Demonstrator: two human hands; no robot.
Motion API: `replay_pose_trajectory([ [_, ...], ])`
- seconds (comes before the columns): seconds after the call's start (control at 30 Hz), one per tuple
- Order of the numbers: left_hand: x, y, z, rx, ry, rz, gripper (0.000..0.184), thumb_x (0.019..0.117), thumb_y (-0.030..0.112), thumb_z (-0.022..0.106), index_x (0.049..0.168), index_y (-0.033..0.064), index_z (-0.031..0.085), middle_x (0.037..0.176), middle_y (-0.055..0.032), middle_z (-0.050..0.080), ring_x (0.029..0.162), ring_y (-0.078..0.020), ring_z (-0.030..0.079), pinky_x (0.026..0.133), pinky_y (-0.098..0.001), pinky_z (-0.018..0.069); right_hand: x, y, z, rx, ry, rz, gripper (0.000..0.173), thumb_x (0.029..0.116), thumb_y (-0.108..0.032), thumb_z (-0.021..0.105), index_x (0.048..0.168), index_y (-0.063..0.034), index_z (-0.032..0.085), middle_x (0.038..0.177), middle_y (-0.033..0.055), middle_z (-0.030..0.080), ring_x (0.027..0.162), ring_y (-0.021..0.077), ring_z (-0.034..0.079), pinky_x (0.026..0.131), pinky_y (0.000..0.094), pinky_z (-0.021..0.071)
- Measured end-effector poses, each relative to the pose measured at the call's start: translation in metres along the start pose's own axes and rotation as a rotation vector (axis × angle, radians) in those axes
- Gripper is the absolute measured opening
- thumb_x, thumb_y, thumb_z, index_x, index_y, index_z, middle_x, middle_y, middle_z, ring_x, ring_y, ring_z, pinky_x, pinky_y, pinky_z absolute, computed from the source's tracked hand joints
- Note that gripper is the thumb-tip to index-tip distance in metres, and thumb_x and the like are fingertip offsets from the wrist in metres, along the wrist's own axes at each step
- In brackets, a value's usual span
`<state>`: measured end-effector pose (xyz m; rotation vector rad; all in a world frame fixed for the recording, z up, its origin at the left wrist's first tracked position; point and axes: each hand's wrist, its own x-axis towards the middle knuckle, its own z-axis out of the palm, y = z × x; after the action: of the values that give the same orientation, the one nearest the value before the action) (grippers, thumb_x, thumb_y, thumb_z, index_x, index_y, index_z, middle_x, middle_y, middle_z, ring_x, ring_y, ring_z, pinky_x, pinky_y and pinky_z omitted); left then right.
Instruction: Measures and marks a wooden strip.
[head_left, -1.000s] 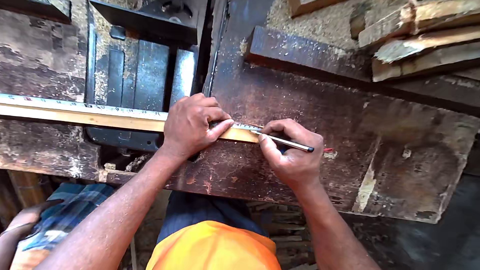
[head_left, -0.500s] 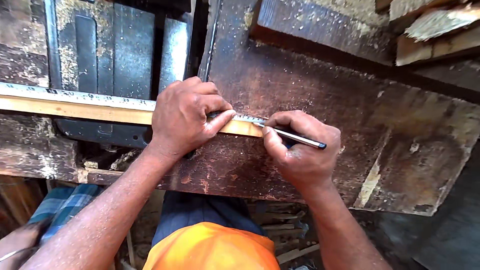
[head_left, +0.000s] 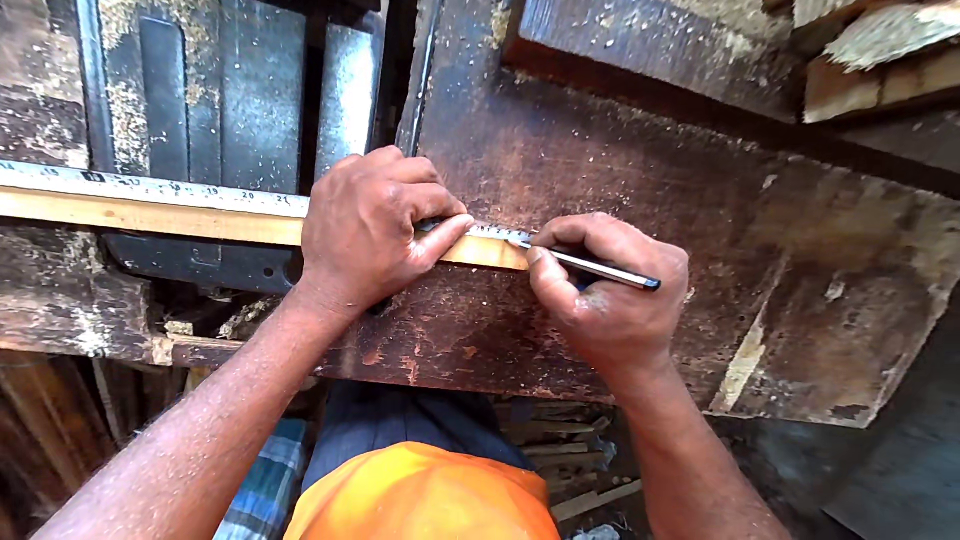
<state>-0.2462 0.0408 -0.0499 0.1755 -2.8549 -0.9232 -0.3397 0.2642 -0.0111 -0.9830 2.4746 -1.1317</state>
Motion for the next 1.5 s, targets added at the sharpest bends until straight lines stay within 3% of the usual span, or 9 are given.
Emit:
replay_pose_trajectory([
  [1.5, -0.0002, 0.0, 0.0007, 0.013, 0.002, 0.001, 0.024, 0.0976, 0.045, 0.064, 0.096, 0.0298, 0.082, 0.099, 0.0057, 0.076, 0.091, -0.0146, 0.067, 0.077, -0.0385, 0.0491, 0.0004, 0.0018, 0.0011, 0.021, -0.003, 0.003, 0.008, 0.0885, -0.009, 0.066, 0.092, -0.0049, 0.073, 0.082, 0.0007, 0.07, 0.068, -0.0013, 0.061, 0.058, 0.0147, 0.0492],
])
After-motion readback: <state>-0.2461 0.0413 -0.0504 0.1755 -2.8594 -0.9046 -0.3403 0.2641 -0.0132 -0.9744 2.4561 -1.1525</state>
